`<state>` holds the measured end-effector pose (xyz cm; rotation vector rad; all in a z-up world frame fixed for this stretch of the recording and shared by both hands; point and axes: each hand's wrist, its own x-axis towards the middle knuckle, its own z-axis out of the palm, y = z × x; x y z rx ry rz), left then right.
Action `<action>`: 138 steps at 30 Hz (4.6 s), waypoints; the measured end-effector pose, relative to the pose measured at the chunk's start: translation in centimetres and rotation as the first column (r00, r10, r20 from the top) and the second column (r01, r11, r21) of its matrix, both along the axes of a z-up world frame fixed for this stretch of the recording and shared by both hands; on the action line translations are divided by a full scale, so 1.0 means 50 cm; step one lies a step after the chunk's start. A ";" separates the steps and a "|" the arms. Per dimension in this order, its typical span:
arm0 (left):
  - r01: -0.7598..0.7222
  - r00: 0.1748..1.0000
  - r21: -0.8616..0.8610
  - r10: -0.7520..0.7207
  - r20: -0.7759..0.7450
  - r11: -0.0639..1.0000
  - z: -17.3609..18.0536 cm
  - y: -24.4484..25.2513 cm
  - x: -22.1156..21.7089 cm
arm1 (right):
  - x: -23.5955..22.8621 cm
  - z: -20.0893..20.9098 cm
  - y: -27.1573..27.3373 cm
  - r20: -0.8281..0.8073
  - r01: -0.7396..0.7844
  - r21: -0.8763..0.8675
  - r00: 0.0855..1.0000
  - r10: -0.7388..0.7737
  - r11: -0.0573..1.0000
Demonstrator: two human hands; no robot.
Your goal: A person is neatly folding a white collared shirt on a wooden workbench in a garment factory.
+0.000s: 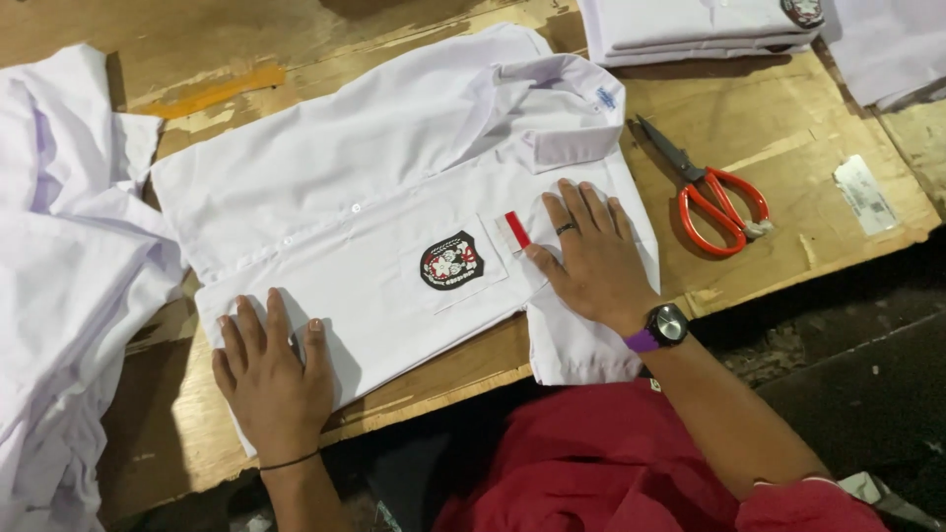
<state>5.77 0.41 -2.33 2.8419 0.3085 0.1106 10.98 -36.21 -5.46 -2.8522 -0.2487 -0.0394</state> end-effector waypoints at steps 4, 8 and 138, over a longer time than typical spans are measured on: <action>0.013 1.000 0.032 -0.012 -0.013 0.999 -0.004 0.008 -0.002 | -0.002 0.003 -0.005 0.026 -0.019 -0.033 0.999 0.020 0.999; -0.008 0.997 0.057 0.012 -0.073 0.998 0.013 -0.004 -0.006 | -0.007 0.025 0.001 -0.036 0.000 -0.028 0.999 -0.001 1.000; 0.880 0.383 0.139 -0.851 0.360 0.455 0.004 -0.357 -0.082 | -0.306 0.042 -0.130 -0.664 0.704 0.703 0.701 -0.261 0.104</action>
